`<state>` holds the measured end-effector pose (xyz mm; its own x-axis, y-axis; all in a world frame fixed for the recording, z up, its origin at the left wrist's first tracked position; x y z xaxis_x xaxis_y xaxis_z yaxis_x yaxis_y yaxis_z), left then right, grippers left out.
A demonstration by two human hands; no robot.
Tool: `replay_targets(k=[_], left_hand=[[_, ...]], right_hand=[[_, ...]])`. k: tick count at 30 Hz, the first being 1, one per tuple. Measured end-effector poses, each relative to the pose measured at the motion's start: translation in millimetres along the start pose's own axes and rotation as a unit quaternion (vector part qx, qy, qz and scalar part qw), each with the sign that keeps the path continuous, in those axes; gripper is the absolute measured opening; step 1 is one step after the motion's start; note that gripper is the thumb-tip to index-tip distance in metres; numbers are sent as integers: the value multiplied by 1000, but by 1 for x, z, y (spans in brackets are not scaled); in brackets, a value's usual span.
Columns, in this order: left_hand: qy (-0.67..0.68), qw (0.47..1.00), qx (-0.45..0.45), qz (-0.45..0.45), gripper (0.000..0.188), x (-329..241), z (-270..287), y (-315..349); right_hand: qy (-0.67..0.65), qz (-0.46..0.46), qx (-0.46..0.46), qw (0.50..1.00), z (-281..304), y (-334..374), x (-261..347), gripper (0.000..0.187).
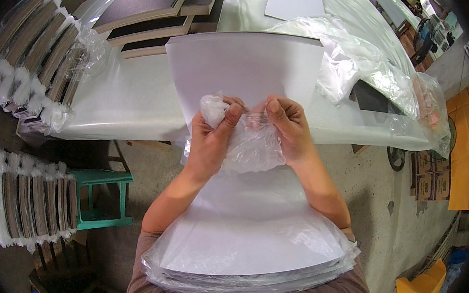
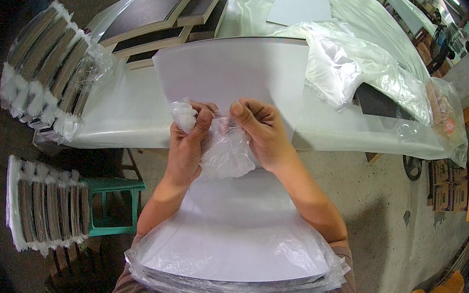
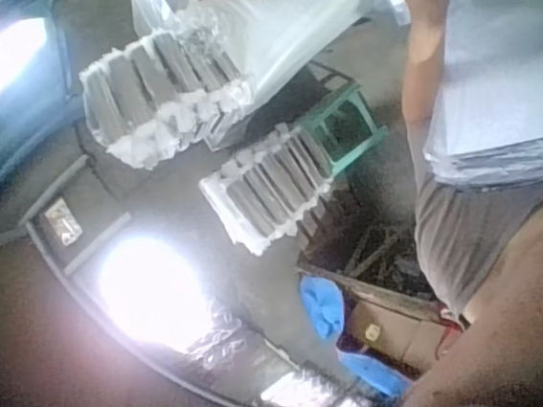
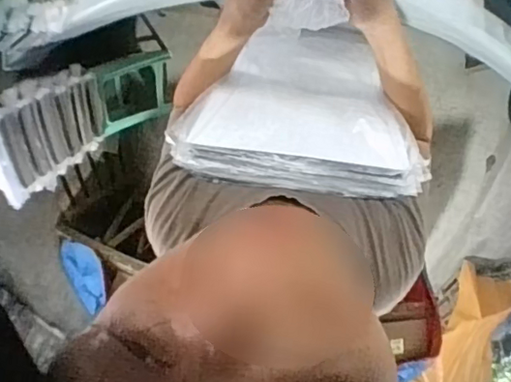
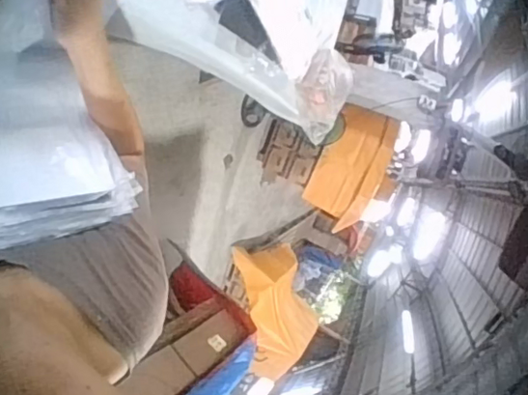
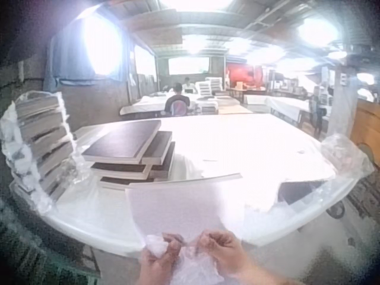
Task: The person wraps individual dark panels in plastic film by hand, one at a time, and stacks them on a table.
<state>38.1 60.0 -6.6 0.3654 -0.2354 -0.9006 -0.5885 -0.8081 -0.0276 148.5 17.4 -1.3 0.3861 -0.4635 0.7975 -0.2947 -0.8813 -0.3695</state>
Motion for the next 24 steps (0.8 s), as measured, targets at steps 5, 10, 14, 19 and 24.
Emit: replay_targets(k=[5, 10, 14, 19, 24], left_hand=[[44, 998, 12, 47, 16, -1, -3, 3], [-41, 917, 343, 197, 31, 15, -21, 35], [-215, 833, 509, -11, 33, -3, -4, 58], [4, 992, 114, -51, 38, -54, 75, 26], [-56, 981, 182, -30, 45, -61, 45, 25]], right_hand=[[-103, -86, 0, 991, -7, 4, 2, 25], [-11, -127, -320, 939, 22, 1, 28, 26], [94, 41, -287, 952, 108, -17, 83, 34], [-13, -91, -158, 983, 101, 5, 44, 49], [2, -162, 77, 984, 48, 34, 12, 45]])
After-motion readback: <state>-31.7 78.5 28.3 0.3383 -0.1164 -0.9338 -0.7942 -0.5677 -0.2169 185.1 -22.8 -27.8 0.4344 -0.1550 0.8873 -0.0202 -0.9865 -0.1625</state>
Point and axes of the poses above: each hand's wrist, its own y-axis away from the middle knuckle, its own z-axis out of the back of the hand, x = y × z, the point moved 6 cm from there along -y, towards the middle knuckle, and after that the axes turned 12 degrees about z, right-handed, at the moved point
